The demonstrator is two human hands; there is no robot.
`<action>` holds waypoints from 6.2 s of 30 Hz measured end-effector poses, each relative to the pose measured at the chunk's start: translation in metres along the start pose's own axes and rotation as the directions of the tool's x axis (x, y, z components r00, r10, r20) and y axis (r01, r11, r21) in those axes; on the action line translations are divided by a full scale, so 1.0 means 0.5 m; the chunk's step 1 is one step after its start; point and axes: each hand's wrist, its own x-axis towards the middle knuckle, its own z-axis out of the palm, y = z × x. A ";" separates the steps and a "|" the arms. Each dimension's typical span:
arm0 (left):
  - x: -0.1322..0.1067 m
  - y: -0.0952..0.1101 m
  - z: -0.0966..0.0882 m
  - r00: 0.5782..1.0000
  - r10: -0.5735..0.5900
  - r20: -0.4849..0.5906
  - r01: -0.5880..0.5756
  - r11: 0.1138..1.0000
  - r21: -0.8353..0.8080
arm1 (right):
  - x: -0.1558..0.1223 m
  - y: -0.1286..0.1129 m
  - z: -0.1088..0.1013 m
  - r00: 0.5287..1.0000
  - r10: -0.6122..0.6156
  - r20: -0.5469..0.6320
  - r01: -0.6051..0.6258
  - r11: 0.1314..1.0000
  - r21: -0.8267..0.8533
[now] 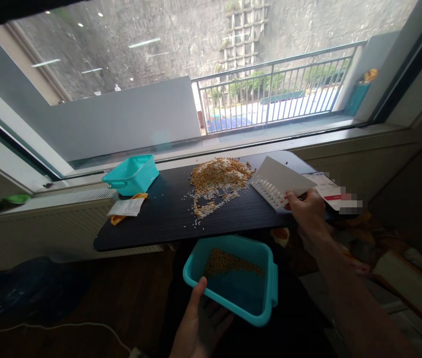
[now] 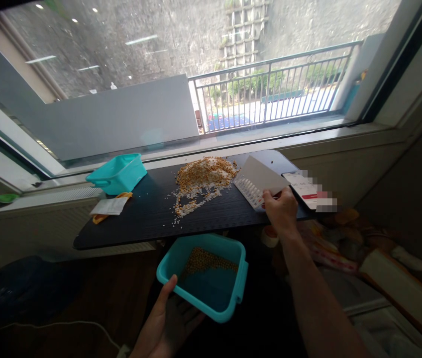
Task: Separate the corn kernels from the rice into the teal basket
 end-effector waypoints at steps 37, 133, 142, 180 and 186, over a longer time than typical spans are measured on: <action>-0.014 0.012 0.008 0.996 0.050 0.067 -0.048 0.998 -0.037 | -0.035 -0.084 0.134 0.793 -0.397 0.462 0.205 0.888 0.411; -0.013 0.051 -0.052 0.984 0.164 -0.076 -0.167 0.985 -0.031 | -0.222 -0.133 0.067 0.843 -0.463 0.274 0.398 0.879 0.261; -0.016 0.049 -0.050 0.983 0.167 -0.072 -0.170 0.985 -0.037 | -0.219 -0.150 0.068 0.800 -0.511 0.315 0.444 0.857 0.263; -0.012 0.057 -0.046 0.979 0.176 -0.102 -0.180 0.983 -0.026 | -0.221 -0.158 0.040 0.790 -0.501 0.354 0.433 0.864 0.258; -0.013 0.054 -0.046 0.982 0.174 -0.074 -0.176 0.984 -0.019 | -0.208 -0.145 0.039 0.818 -0.496 0.291 0.456 0.868 0.198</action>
